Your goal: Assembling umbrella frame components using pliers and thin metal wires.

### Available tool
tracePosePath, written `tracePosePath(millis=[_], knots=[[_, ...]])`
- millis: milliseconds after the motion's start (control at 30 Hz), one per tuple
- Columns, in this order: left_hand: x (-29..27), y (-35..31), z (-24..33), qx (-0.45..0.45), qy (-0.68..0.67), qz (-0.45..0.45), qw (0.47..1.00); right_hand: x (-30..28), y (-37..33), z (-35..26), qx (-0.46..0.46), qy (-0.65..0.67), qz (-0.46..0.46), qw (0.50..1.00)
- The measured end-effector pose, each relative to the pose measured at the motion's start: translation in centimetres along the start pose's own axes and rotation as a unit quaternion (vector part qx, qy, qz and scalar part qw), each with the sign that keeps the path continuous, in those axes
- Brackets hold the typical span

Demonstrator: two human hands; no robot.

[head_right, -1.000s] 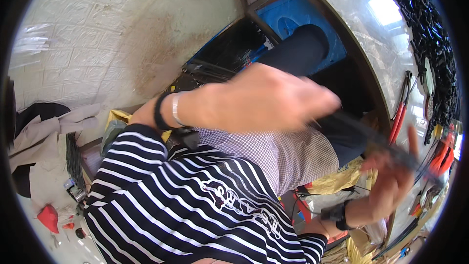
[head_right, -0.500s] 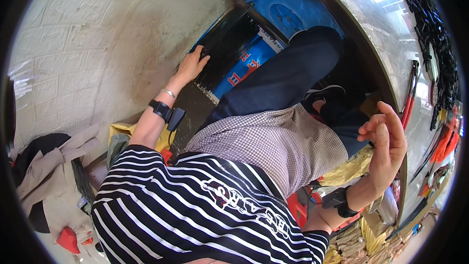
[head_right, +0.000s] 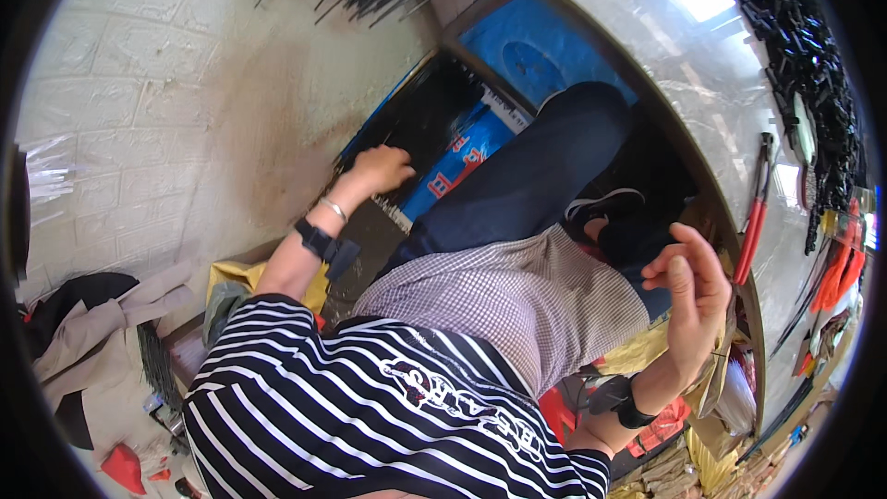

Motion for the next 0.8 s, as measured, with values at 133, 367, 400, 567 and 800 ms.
tracePosePath(millis=[133,367,400,567,800], knots=[[-7.4,-4.4,11.6,0.279,-0.095,0.278,0.915,-0.3,-1.0,0.9,0.006,0.064,-0.003,0.998],[-23.1,-8.5,19.3,0.261,0.121,0.632,0.72,-1.4,-3.3,1.0,-0.029,0.107,0.015,0.994],[-23.9,-6.5,18.9,0.231,0.153,0.643,0.714,-1.7,-3.8,0.9,-0.033,0.103,0.024,0.994],[-26.7,-1.7,17.5,0.144,0.211,0.591,0.765,-3.4,-4.6,2.3,-0.034,0.117,0.044,0.992],[-26.7,-1.6,18.5,0.187,0.216,0.565,0.774,-5.3,-4.3,3.0,-0.018,0.138,0.056,0.989]])
Point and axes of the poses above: each hand's wrist, its own y-axis towards the middle knuckle, its own x-axis out of the palm, z = x × y, the point moved 5 cm from there along y, towards the middle knuckle, and after that the axes turned 4 degrees about -z, right-handed, at the moved point
